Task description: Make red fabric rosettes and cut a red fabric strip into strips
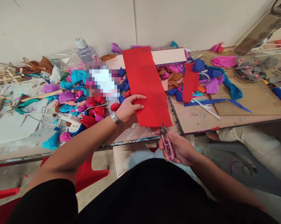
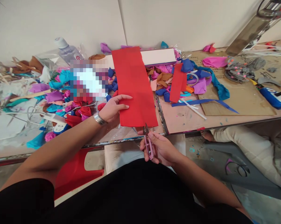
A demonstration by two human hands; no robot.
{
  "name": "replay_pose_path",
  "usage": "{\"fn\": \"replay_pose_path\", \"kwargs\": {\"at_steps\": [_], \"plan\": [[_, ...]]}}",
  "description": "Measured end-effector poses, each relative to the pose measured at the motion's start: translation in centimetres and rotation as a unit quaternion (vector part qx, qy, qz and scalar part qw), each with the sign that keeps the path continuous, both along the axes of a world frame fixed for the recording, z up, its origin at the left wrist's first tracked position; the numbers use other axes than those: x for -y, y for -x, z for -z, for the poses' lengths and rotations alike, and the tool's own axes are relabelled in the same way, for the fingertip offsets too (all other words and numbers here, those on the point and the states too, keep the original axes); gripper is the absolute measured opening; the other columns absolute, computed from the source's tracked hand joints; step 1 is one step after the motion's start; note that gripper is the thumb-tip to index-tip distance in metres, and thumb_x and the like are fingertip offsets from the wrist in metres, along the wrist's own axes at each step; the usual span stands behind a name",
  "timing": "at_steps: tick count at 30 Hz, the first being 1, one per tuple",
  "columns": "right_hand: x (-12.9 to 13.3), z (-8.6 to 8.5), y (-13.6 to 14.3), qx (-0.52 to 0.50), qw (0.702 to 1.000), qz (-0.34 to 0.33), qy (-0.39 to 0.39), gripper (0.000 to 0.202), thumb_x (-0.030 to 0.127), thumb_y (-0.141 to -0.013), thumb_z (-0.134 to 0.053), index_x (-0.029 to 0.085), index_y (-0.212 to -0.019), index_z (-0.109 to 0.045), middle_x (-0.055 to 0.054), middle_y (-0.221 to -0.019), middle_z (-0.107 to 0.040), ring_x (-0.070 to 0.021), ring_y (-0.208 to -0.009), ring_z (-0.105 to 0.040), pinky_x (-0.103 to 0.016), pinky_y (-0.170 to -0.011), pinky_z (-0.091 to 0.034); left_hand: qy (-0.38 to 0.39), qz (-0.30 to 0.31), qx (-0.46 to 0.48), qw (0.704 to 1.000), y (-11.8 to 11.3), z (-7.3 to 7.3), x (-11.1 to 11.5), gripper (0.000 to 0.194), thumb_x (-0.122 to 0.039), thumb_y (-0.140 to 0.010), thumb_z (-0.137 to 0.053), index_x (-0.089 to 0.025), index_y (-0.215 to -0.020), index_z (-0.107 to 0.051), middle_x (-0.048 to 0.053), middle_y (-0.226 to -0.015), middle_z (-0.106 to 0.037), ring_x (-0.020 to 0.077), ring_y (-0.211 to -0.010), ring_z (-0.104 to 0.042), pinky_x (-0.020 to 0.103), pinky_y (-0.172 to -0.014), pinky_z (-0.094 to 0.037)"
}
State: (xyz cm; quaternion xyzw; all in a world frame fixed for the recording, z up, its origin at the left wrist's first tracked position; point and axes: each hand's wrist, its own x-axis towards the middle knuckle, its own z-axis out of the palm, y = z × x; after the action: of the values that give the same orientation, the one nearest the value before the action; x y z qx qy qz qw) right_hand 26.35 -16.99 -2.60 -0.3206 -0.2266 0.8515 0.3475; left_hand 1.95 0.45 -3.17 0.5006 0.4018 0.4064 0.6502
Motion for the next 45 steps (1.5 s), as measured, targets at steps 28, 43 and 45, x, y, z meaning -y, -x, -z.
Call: {"fn": "replay_pose_path", "kwargs": {"at_steps": [28,43,45], "plan": [[-1.0,0.2,0.5,0.012,1.000,-0.003,-0.024,0.048,0.057,-0.098,-0.078,0.021,-0.126,-0.065,0.005,-0.077,-0.061,-0.0091,-0.048,-0.062,-0.013,-0.033,-0.021,-0.121,0.013,-0.138,0.983,0.5,-0.6,-0.1,0.045,-0.020,-0.071,-0.079,-0.019,-0.116,-0.078,0.006,-0.126,-0.077,0.0220,-0.107,-0.071,0.032,-0.087,-0.058],[-1.0,0.0,1.0,0.034,0.999,0.029,-0.020,0.052,0.061,-0.095,-0.081,0.021,-0.123,-0.063,0.006,-0.076,-0.060,-0.0087,-0.047,-0.059,-0.014,-0.035,-0.017,-0.138,0.015,-0.138,0.981,0.5,-0.3,-0.3,0.046,-0.020,-0.071,-0.077,-0.020,-0.117,-0.077,0.006,-0.133,-0.076,0.0239,-0.114,-0.070,0.035,-0.092,-0.059],[-0.9,0.0,1.1,0.036,0.999,0.028,-0.023,0.052,0.062,-0.094,-0.081,0.022,-0.122,-0.063,0.006,-0.076,-0.059,-0.0086,-0.047,-0.059,-0.014,-0.035,-0.017,-0.135,0.016,-0.135,0.981,0.5,-0.3,-0.3,0.046,-0.020,-0.071,-0.077,-0.020,-0.117,-0.077,0.006,-0.132,-0.076,0.0239,-0.113,-0.070,0.035,-0.092,-0.059]]}}
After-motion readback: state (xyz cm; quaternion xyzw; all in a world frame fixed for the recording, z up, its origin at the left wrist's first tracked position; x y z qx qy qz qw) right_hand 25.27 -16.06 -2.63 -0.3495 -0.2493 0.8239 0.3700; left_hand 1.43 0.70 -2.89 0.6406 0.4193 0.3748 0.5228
